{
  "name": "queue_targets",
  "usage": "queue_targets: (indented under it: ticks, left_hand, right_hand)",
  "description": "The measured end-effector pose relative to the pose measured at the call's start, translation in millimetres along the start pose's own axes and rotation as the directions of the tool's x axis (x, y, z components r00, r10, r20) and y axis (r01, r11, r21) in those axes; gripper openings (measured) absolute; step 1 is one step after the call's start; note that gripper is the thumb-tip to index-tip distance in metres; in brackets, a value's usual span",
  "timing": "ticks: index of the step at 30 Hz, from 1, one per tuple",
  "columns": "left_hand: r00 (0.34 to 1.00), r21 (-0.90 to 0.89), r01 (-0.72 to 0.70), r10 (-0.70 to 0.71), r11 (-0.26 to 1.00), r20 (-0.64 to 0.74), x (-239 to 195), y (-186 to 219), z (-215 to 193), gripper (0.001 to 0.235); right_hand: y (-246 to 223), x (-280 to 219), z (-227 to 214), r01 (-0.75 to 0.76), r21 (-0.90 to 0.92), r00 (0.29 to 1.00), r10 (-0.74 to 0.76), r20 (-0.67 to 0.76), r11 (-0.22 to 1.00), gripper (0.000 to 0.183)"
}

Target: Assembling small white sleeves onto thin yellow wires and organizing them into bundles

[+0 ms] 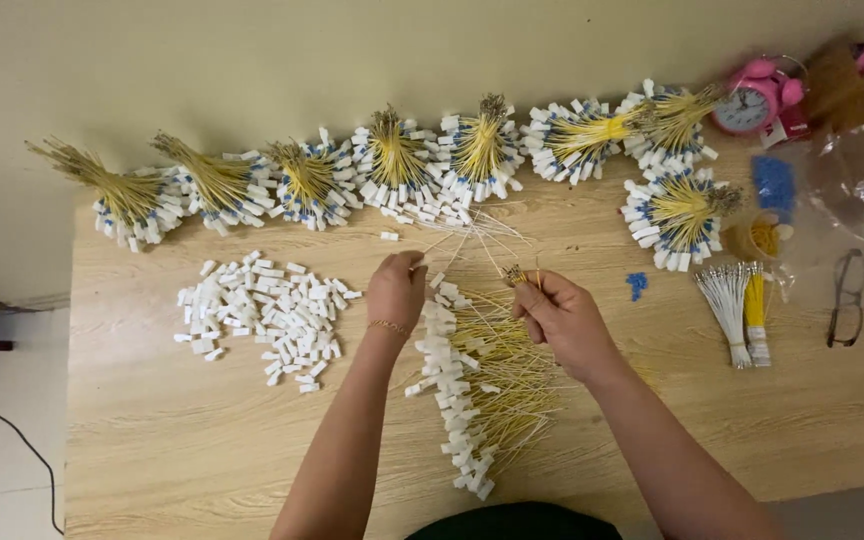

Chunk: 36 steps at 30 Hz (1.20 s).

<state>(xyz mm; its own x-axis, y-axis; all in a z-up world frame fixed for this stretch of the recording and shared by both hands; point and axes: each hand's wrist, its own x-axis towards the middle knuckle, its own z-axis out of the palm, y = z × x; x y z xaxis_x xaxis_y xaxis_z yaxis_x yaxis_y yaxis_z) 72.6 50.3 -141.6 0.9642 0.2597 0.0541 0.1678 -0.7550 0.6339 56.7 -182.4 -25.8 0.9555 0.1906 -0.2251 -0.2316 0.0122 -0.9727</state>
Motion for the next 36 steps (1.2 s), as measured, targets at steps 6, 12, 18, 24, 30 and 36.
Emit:
queue_targets:
  ticks: [6, 12, 18, 24, 30, 36]
  left_hand:
    - [0.985, -0.362, -0.13, 0.08, 0.923, -0.151, -37.9, 72.3, -87.6, 0.016]
    - [0.983, -0.495, -0.177, 0.13, 0.851, -0.127, -69.5, 100.9, -95.1, 0.012]
    - [0.998, -0.74, 0.002, 0.044, 0.673, 0.043, -89.9, 125.3, -100.2, 0.01]
    - [0.983, -0.83, 0.172, -0.044, 0.53, 0.176, -95.9, 127.0, -100.2, 0.01]
    - [0.985, -0.852, 0.154, -0.013, 0.5, 0.17, -102.0, 126.6, -93.7, 0.015]
    - [0.989, -0.853, 0.128, 0.003, 0.507, 0.151, -110.2, 130.9, -94.1, 0.015]
  right_hand:
    - [-9.5, -9.7, 7.4, 0.034, -0.068, 0.996, -0.028, 0.083, 0.997, 0.016]
    - [-23.3, -24.5, 18.1, 0.089, -0.125, 0.993, -0.078, 0.091, 0.988, 0.016]
    - [-42.8, -40.9, 16.8, 0.147, -0.227, 0.986, -0.124, 0.115, 0.963, 0.015]
    - [-36.1, -49.1, 13.7, 0.123, -0.187, 0.987, -0.101, 0.125, 0.975, 0.012]
    - [-54.1, -61.2, 20.4, 0.067, -0.032, 0.989, -0.062, 0.132, 0.997, 0.017]
    - [-48.8, -67.3, 13.9, 0.138, -0.088, 0.981, -0.123, 0.153, 0.987, 0.012]
